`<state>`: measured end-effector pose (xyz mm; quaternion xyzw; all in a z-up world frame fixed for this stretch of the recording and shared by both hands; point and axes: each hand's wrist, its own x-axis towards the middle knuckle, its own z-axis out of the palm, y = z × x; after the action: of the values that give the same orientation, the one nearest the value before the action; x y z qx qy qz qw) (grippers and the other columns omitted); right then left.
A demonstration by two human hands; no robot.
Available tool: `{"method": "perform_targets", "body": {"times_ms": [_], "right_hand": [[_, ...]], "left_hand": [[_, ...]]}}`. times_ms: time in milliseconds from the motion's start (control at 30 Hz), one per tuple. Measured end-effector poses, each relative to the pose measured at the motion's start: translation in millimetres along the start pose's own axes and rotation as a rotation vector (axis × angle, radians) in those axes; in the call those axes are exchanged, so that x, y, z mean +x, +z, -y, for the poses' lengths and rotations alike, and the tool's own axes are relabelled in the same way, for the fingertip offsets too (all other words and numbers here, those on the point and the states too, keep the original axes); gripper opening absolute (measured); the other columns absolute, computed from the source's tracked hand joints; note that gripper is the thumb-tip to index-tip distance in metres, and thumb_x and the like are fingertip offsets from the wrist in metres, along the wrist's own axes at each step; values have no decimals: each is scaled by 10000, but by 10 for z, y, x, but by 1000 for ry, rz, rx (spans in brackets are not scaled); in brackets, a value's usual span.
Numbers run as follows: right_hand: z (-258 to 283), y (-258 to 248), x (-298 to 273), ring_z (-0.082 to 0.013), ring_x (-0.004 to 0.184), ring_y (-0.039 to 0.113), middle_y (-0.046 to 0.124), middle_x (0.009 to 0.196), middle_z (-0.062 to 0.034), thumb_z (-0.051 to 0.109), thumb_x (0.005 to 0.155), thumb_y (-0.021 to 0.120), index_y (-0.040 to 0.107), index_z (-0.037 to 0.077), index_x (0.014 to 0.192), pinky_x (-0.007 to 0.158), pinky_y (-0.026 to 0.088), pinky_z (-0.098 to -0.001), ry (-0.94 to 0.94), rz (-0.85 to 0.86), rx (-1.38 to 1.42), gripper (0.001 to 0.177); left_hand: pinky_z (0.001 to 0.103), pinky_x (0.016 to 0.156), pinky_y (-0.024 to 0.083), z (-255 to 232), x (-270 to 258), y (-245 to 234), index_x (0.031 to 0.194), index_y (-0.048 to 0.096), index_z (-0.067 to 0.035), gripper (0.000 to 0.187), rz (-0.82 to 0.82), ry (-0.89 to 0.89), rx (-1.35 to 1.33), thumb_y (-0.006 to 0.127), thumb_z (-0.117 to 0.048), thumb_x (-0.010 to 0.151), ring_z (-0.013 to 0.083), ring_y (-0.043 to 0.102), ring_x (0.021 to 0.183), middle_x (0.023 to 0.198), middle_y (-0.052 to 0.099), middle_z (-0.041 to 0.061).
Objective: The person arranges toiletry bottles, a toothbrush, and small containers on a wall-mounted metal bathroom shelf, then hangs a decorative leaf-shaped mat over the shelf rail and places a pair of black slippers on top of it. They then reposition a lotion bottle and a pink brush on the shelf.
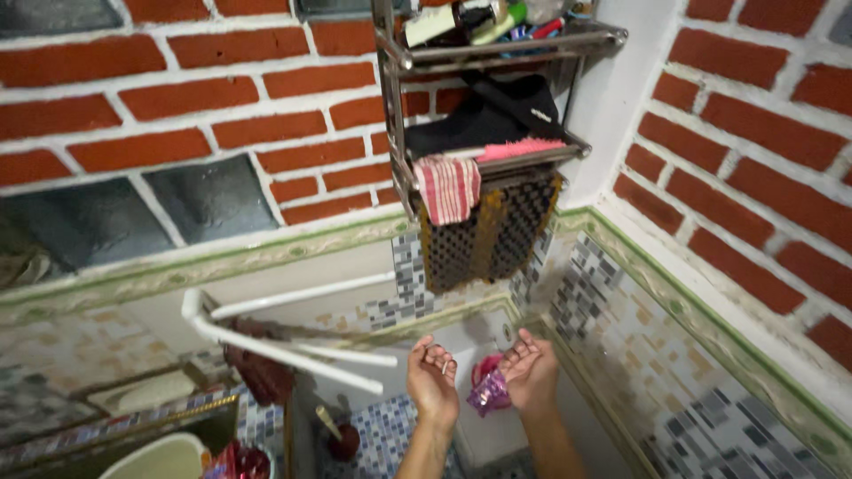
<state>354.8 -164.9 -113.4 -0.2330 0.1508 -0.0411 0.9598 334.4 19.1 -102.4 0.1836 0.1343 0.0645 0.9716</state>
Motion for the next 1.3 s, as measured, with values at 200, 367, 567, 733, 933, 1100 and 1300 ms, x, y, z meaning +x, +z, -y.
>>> {"method": "perform_targets", "body": {"times_ms": [200,367,567,733,933,1100,1300], "right_hand": [[-4,865,723,-152,619,481,493,684,32,241,883,583,524,167,825,604,415,-327,-52,255,84,111],[47,1458,1058,-151,623,474,492,680,30,264,909,590,579,138,900,602,409,-330,-111,195,53,127],[112,1807,1056,-157,618,488,512,659,13,274,913,570,620,73,982,591,412,-338,-157,178,8,219],[252,2068,1099,-163,622,493,529,678,-5,272,938,571,629,38,1021,590,406,-338,-203,179,-63,256],[564,2448,1206,-167,637,519,564,731,-24,272,1026,520,644,24,1002,617,438,-328,-247,335,-151,278],[883,2862,1254,-157,654,562,615,773,-33,260,1026,502,668,24,988,608,466,-315,-286,321,-315,291],[1313,3310,1284,-115,720,611,666,833,-28,242,1011,510,714,19,1071,663,501,-262,-458,551,-542,308]], "left_hand": [[303,716,505,-226,843,539,1095,635,-106,248,84,4,18,535,-307,989,151,613,747,783,616,-1],[317,699,515,-354,1319,972,1097,631,-87,264,132,-7,57,555,-316,990,166,624,750,795,629,14],[325,718,537,-426,1378,1322,1124,634,-71,278,206,-27,92,530,-296,999,176,642,768,823,645,33],[353,828,583,-593,1309,1725,1286,623,1,379,220,-38,215,452,-208,1021,211,694,900,975,713,112],[340,918,581,-907,1261,2179,1397,548,64,409,399,54,290,490,-50,1009,226,698,1024,1166,692,166],[328,950,584,-1131,1266,2576,1375,547,93,412,516,188,424,523,-6,976,198,692,1081,1218,688,143],[307,1007,529,-1281,1164,3163,1335,643,14,368,727,607,783,591,3,971,194,657,1144,1248,694,131]]}}
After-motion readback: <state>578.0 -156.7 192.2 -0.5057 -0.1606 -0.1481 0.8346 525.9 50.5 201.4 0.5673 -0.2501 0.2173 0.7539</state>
